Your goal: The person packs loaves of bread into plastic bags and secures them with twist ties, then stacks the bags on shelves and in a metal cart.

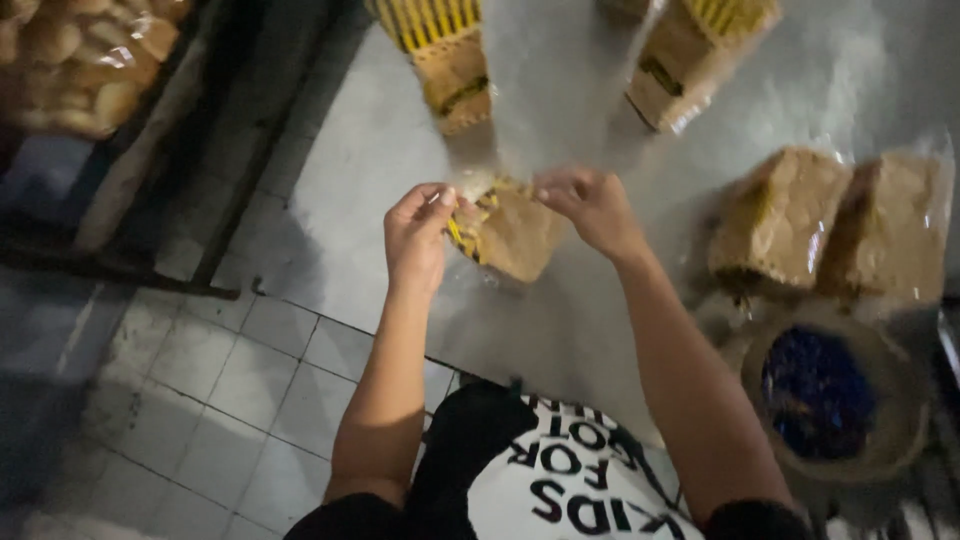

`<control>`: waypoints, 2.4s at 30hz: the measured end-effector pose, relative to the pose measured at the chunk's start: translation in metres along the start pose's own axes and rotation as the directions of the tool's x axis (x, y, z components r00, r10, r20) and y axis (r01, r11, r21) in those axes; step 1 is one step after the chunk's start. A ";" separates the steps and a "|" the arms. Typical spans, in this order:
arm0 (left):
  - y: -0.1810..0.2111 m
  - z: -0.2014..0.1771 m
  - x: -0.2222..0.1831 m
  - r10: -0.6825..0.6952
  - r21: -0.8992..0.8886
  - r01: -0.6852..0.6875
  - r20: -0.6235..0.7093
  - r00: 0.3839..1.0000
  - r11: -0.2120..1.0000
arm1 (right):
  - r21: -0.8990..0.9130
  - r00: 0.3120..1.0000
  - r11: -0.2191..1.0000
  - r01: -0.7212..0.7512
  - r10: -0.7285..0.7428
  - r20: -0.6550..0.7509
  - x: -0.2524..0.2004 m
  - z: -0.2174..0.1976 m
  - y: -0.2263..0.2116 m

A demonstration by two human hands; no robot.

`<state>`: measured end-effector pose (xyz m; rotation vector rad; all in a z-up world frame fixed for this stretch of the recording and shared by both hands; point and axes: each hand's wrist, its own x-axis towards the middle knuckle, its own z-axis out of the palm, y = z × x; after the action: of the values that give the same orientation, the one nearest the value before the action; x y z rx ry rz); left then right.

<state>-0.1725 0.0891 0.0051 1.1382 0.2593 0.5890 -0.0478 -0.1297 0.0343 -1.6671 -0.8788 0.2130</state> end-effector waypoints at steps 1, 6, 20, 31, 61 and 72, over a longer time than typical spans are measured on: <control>0.004 -0.003 -0.004 0.052 0.093 -0.050 -0.023 0.998 0.994 | -0.022 0.997 0.998 -0.054 0.053 -0.047 -0.005 0.002 0.007; 0.090 0.035 -0.038 0.219 0.516 -0.323 0.254 0.942 0.793 | -0.021 0.986 0.991 -0.133 0.130 -0.102 -0.025 0.006 -0.025; 0.021 0.071 -0.019 0.217 0.851 -0.431 0.379 0.899 0.300 | -0.091 0.991 0.991 0.094 -0.102 -0.082 -0.055 0.007 -0.033; 0.077 0.103 -0.054 -0.198 0.844 -0.537 0.529 0.826 0.014 | 0.111 0.937 0.975 0.193 -0.149 -0.317 -0.054 0.025 -0.012; 0.042 0.088 -0.047 -0.100 0.773 -0.413 0.516 0.851 0.481 | 0.093 0.993 0.991 0.094 -0.100 0.066 -0.065 -0.022 0.052; 0.020 0.124 -0.046 -0.033 0.613 -0.472 0.630 0.776 0.633 | -0.282 0.974 0.945 0.163 -0.200 -0.106 -0.099 -0.010 0.063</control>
<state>-0.1568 -0.0269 0.0691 2.1513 -0.2451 0.3015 -0.0846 -0.2032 -0.0505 -1.8159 -0.9873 -0.1522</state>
